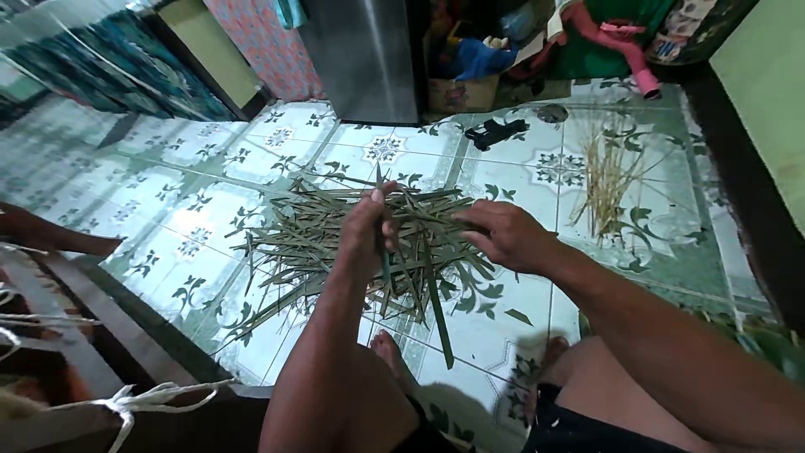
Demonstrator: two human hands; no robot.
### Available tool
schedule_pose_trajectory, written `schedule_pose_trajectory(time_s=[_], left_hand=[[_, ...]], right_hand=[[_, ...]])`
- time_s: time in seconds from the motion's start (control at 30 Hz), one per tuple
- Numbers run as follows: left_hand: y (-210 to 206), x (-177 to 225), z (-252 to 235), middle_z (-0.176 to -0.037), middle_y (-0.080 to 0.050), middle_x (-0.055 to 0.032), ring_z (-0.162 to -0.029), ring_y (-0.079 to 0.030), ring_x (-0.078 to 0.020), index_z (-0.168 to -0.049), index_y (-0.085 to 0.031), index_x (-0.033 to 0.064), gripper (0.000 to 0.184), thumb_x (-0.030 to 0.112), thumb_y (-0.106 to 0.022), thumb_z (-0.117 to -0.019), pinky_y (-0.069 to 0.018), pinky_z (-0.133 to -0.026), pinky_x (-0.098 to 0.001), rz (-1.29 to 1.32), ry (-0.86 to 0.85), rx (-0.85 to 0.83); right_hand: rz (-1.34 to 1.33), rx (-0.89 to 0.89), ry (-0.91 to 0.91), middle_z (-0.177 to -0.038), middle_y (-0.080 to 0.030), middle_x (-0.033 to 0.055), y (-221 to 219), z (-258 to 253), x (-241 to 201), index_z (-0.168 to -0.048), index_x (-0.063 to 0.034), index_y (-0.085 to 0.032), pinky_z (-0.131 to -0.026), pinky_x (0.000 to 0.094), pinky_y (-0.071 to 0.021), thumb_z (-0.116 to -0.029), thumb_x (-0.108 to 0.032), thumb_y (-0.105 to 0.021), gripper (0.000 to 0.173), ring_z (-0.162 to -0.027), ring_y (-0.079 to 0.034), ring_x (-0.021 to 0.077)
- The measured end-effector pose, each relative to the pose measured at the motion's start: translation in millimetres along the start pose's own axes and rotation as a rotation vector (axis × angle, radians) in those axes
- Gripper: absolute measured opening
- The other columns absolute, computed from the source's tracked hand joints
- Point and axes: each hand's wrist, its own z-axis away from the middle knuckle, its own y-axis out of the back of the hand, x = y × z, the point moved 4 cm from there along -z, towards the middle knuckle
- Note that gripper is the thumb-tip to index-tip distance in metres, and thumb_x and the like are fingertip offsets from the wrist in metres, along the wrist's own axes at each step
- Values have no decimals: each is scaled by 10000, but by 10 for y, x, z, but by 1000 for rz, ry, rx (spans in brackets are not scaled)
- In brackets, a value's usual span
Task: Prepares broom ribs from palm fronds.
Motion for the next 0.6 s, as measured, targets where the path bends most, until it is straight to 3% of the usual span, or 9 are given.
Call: schedule_pose_trajectory(time_s=[0.03,0.13,0.23,0.33,0.37,0.43,0.5,0.6], left_hand=[[17,25,5,-581,-494,61,-419,-479,-32,-1343,-583,144,375,364,-434,-1079,-467,-412,-187,5,-14,-8],[135,135,5,-578,-505,62,-421,-486,-36,-1350,-579,138,375,345,-412,-1085,-470,-418,-192,22,-72,-26],[208,190,39,-569,-498,55,-415,-480,-38,-1341,-598,154,378,380,-455,-1074,-466,-414,-195,12,-121,-49],[203,179,62,-575,-503,46,-416,-475,-52,-1350,-599,171,383,397,-478,-1065,-459,-410,-210,-18,-143,-87],[185,170,67,-578,-507,46,-417,-477,-52,-1354,-595,177,379,395,-475,-1068,-459,-408,-209,-24,-142,-97],[133,141,69,-586,-506,48,-421,-480,-45,-1353,-596,177,366,374,-462,-1075,-459,-408,-201,-30,-130,-110],[68,88,62,-590,-506,55,-432,-484,-42,-1354,-597,176,356,350,-461,-1074,-465,-417,-200,-56,-95,-113],[-94,-80,91,-608,-532,38,-460,-510,-51,-1414,-563,137,392,298,-444,-1077,-483,-443,-207,-194,-8,-126]], right_hand=[[-112,-104,-103,-1095,-696,135,-4,-16,41,-1297,-55,-649,-847,467,-577,-985,-237,-664,362,-926,-692,247],[-424,-343,-325,-1035,-660,114,-56,-17,133,-1315,-56,-593,-731,371,-601,-1009,-235,-641,357,-785,-672,164],[-496,-453,-355,-923,-662,81,-87,17,118,-1143,-34,-640,-702,332,-597,-1028,-230,-604,230,-730,-665,126],[-468,-387,-307,-896,-657,58,-114,22,64,-1005,-43,-627,-707,338,-568,-965,-163,-630,127,-742,-648,130],[-503,-387,-340,-893,-691,57,-124,20,27,-1042,-43,-596,-671,311,-596,-973,-123,-624,109,-708,-683,120],[-577,-414,-394,-920,-702,66,-169,19,-41,-1144,-59,-540,-572,269,-550,-991,-96,-596,167,-625,-651,109],[-577,-410,-343,-943,-662,74,-213,8,-63,-1264,-48,-563,-599,285,-569,-1014,-171,-582,279,-639,-628,108],[-428,-242,-216,-811,-597,20,-220,-23,-110,-1151,-52,-663,-627,274,-492,-1066,-306,-488,319,-646,-532,63]])
